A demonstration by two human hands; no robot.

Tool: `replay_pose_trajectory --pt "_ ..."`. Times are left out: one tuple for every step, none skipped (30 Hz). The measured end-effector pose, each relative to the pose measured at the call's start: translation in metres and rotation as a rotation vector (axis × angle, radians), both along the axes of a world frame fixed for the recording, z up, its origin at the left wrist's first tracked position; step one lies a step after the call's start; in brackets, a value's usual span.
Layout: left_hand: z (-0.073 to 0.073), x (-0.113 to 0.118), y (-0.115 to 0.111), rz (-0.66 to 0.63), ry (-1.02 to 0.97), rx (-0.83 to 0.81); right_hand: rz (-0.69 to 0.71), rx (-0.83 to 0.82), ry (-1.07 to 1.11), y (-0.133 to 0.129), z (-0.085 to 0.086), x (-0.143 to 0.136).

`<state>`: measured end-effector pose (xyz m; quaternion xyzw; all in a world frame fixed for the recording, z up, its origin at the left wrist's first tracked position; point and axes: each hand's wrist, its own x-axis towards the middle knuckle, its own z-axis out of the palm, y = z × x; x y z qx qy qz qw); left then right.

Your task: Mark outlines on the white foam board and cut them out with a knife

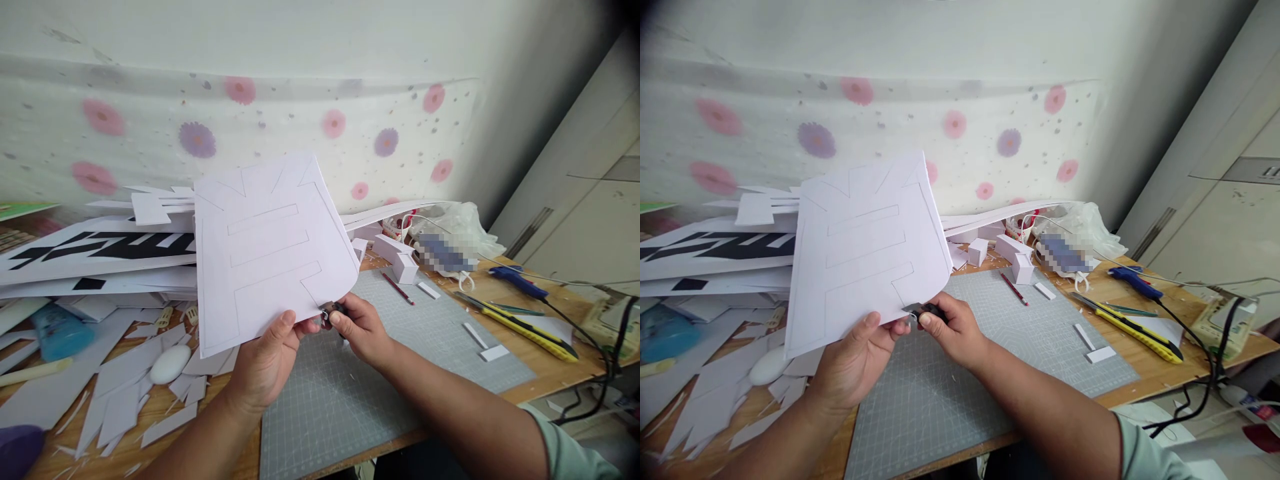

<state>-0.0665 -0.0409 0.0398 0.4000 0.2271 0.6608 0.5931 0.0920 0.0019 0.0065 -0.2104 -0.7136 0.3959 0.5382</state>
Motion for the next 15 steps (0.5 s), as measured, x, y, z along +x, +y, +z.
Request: replay_pose_trajectory --pt "0.000 0.000 0.000 -0.013 0.001 -0.001 -0.002 0.013 -0.001 0.000 0.000 0.001" --pt "0.000 0.000 -0.001 -0.025 0.002 -0.003 -0.012 0.029 -0.008 0.001 0.001 0.002" --pt "0.000 -0.001 -0.001 -0.035 0.003 -0.006 -0.022 0.046 -0.021 0.001 0.001 0.003" --pt "0.001 -0.001 -0.001 -0.043 0.004 -0.008 -0.031 0.058 -0.028 0.001 0.002 0.004" --pt "0.001 -0.001 -0.001 -0.050 0.004 -0.009 -0.037 0.065 -0.027 0.001 0.002 0.006" --pt "0.002 -0.001 0.000 -0.053 0.004 -0.011 -0.043 0.067 -0.016 0.000 0.003 0.007" --pt "0.003 -0.002 0.000 -0.052 0.005 -0.013 -0.048 0.064 0.000 0.000 0.004 0.008" --pt "0.003 -0.003 0.000 -0.048 0.007 -0.016 -0.055 0.058 0.018 -0.001 0.004 0.009" --pt "0.004 -0.003 0.000 -0.042 0.011 -0.019 -0.067 0.051 0.034 -0.001 0.005 0.010" --pt "0.004 -0.004 0.000 -0.036 0.015 -0.024 -0.083 0.046 0.045 -0.001 0.006 0.011" --pt "0.004 -0.005 0.001 -0.028 0.020 -0.030 -0.100 0.043 0.053 -0.001 0.006 0.012" --pt "0.004 -0.006 0.001 -0.025 0.023 -0.034 -0.115 0.042 0.063 -0.001 0.007 0.013" --pt "0.004 -0.007 0.001 -0.022 0.025 -0.036 -0.129 0.045 0.074 0.000 0.007 0.013" --pt "0.003 -0.007 0.001 -0.020 0.023 -0.037 -0.143 0.053 0.083 0.001 0.007 0.014" --pt "0.003 -0.007 0.001 -0.017 0.018 -0.035 -0.158 0.063 0.086 0.002 0.007 0.014"
